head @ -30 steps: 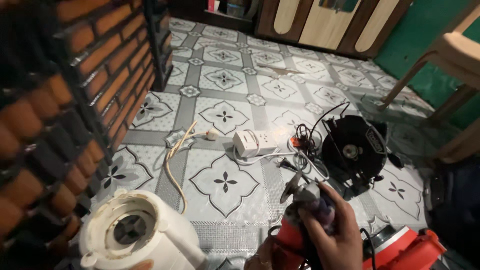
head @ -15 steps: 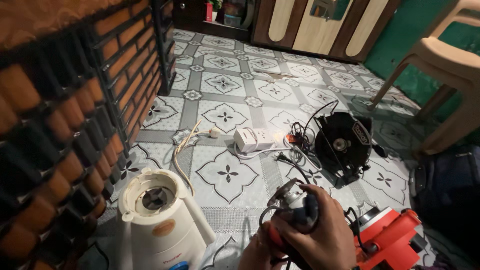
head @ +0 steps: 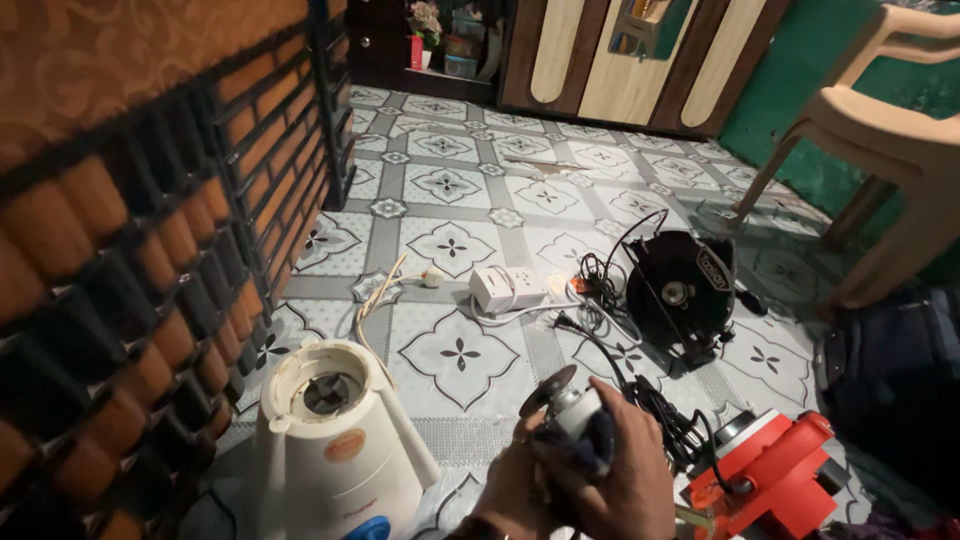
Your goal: The person wipes down a white blender base and a handheld angle grinder with a cloth while sitting on the floor.
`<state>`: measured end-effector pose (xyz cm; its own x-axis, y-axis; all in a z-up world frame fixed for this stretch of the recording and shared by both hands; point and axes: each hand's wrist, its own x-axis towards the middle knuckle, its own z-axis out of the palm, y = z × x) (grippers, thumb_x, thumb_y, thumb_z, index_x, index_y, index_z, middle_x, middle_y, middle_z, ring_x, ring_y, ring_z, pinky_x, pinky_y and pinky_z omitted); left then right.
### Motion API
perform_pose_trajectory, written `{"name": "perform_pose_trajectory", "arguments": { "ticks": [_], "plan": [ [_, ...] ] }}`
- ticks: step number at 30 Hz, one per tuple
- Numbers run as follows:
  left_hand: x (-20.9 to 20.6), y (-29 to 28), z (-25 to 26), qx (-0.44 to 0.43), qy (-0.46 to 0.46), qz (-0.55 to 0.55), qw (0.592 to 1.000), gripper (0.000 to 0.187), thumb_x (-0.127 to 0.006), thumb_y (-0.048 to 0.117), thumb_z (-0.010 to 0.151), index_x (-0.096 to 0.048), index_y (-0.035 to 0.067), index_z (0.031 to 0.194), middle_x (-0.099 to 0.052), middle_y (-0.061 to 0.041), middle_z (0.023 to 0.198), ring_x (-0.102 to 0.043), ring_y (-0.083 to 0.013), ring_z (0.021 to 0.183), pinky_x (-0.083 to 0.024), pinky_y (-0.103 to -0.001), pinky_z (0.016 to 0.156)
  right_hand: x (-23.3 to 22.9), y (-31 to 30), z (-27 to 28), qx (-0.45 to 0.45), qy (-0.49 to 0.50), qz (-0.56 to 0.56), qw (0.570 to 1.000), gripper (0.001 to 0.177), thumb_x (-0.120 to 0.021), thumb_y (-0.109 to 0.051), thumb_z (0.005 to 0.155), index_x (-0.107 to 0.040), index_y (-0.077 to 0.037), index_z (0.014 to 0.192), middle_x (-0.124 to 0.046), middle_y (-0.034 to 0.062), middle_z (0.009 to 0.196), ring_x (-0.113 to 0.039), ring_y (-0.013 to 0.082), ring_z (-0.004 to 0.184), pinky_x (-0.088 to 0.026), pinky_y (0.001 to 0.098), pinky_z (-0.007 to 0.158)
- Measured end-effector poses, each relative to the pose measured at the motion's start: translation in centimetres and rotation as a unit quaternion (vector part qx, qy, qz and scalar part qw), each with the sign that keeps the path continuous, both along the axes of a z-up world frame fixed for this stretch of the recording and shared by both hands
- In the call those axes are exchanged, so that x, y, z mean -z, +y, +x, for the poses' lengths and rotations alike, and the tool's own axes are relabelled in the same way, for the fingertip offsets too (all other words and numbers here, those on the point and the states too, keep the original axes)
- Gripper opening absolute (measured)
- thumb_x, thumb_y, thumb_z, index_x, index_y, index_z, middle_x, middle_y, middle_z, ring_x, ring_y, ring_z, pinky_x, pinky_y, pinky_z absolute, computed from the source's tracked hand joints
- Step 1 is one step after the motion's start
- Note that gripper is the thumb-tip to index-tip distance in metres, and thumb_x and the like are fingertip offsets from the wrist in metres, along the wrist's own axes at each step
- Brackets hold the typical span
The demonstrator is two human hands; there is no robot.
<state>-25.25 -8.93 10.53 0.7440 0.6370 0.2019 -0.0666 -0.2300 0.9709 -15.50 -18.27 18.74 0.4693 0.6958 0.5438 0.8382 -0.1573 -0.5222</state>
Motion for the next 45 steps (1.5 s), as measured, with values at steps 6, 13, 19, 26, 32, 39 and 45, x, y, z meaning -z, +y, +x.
{"name": "perform_pose_trajectory", "arguments": {
  "ticks": [6,13,19,26,32,39,45],
  "plan": [
    [0.8,-0.3,3.4,0.119,-0.119,-0.234,0.957,0.059,-0.056,0.027,0.096,-0.042,-0.001,0.146,-0.072,-0.013,0.129,-0.069,-0.0181,0.117,-0.052,-0.028,0.104,8.2,-2.5,5.0,-0.114,-0.026,0.112,0.987,0.065,-0.07,-0.018,0.089,-0.046,0.002,0.146,-0.056,0.0231,0.141,-0.053,0.0358,0.133,-0.039,0.0427,0.108],
    [-1.3,-1.4,2.4,0.049,-0.204,-0.438,0.874,0.069,-0.072,0.01,0.079,-0.041,0.007,0.141,-0.069,-0.01,0.127,-0.069,-0.0256,0.109,-0.056,-0.042,0.08,5.6,-3.0,8.5,0.031,0.283,0.217,0.934,0.029,-0.059,-0.012,0.101,-0.064,-0.001,0.126,-0.068,0.0128,0.117,-0.063,0.0179,0.105,-0.048,0.0305,0.094],
    [0.0,-1.4,2.9,-0.067,-0.058,-0.07,0.994,0.086,-0.087,0.009,0.069,-0.04,0.012,0.142,-0.072,-0.008,0.117,-0.073,-0.0187,0.101,-0.06,-0.033,0.086,-6.1,1.2,2.1,-0.029,0.012,0.222,0.975,0.057,-0.072,-0.017,0.084,-0.054,-0.006,0.137,-0.061,0.0146,0.126,-0.06,0.0282,0.108,-0.05,0.0378,0.092],
    [1.5,-1.3,4.0,-0.042,-0.07,-0.073,0.994,0.069,-0.073,0.027,0.086,-0.044,0.012,0.147,-0.072,-0.005,0.126,-0.071,-0.0173,0.112,-0.058,-0.032,0.092,-2.9,1.9,-0.9,0.016,-0.111,0.03,0.993,0.051,-0.07,-0.014,0.074,-0.066,-0.022,0.123,-0.067,0.0085,0.114,-0.064,0.035,0.103,-0.054,0.0431,0.085],
    [-1.9,-2.0,3.5,-0.113,0.166,0.017,0.979,0.075,-0.082,0.035,0.068,-0.052,0.015,0.133,-0.076,-0.013,0.105,-0.072,-0.0333,0.102,-0.058,-0.041,0.086,1.4,3.3,4.9,0.088,0.034,0.096,0.991,0.031,-0.063,-0.018,0.09,-0.063,-0.012,0.121,-0.069,0.0106,0.098,-0.067,0.0374,0.086,-0.052,0.0426,0.072],
    [-1.7,-2.8,3.3,-0.139,0.106,0.018,0.985,0.081,-0.084,0.031,0.063,-0.048,0.014,0.134,-0.075,-0.015,0.103,-0.071,-0.0372,0.099,-0.058,-0.045,0.085,1.2,3.7,8.8,-0.012,0.315,0.054,0.947,0.03,-0.064,-0.02,0.098,-0.064,0.0,0.119,-0.066,0.0146,0.096,-0.063,0.0332,0.078,-0.047,0.0435,0.07],
    [-0.1,-2.0,3.7,-0.144,0.135,-0.037,0.98,0.05,-0.066,0.048,0.093,-0.06,0.016,0.131,-0.075,-0.02,0.112,-0.068,-0.0419,0.106,-0.055,-0.051,0.086,0.6,0.8,-1.3,0.074,-0.245,0.06,0.965,0.053,-0.069,-0.022,0.078,-0.058,-0.006,0.127,-0.058,0.0257,0.126,-0.055,0.0434,0.114,-0.046,0.051,0.094]
  ]
}}
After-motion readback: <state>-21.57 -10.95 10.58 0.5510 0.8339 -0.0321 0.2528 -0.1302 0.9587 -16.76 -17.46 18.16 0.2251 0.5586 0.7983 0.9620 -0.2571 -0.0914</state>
